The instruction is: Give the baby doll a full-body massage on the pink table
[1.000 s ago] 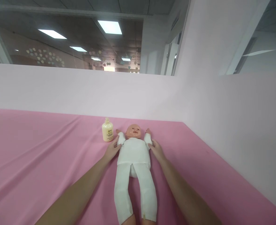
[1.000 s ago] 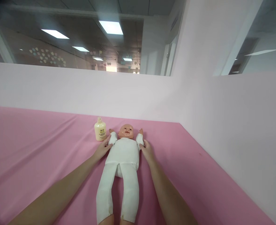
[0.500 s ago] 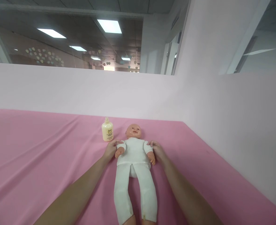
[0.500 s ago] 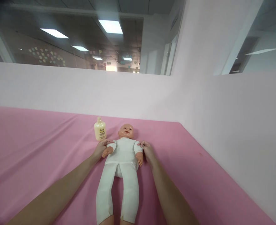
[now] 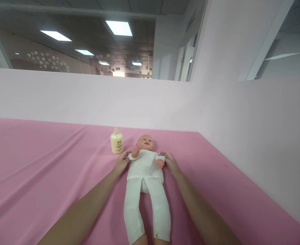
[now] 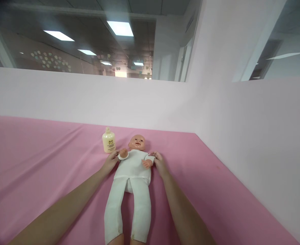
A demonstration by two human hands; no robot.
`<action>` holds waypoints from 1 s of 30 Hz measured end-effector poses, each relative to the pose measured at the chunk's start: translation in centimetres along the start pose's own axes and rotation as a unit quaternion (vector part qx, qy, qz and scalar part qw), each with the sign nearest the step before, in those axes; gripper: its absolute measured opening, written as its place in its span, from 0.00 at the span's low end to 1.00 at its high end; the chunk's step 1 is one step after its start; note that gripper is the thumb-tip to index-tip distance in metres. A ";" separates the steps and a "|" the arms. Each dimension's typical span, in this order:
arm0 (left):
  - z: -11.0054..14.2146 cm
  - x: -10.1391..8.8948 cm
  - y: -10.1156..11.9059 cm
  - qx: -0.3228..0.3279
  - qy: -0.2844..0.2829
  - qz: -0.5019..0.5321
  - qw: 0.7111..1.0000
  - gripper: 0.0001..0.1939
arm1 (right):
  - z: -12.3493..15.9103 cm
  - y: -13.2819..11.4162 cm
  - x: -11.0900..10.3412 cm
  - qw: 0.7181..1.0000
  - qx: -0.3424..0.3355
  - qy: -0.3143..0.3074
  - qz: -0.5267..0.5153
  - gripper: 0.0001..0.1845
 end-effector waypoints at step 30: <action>0.1 -0.2 -0.2 -0.008 -0.011 -0.132 0.991 0.30 | 0.2 0.3 -0.3 0.955 -0.031 0.166 0.244 0.26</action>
Point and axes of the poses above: each hand's wrist, its own z-axis away from the middle knuckle, its own x-axis out of the palm, y = z × x, the point moved 2 cm from there along -z, towards the middle knuckle, and after that the axes turned 14 degrees about x, right-handed, at the moved point
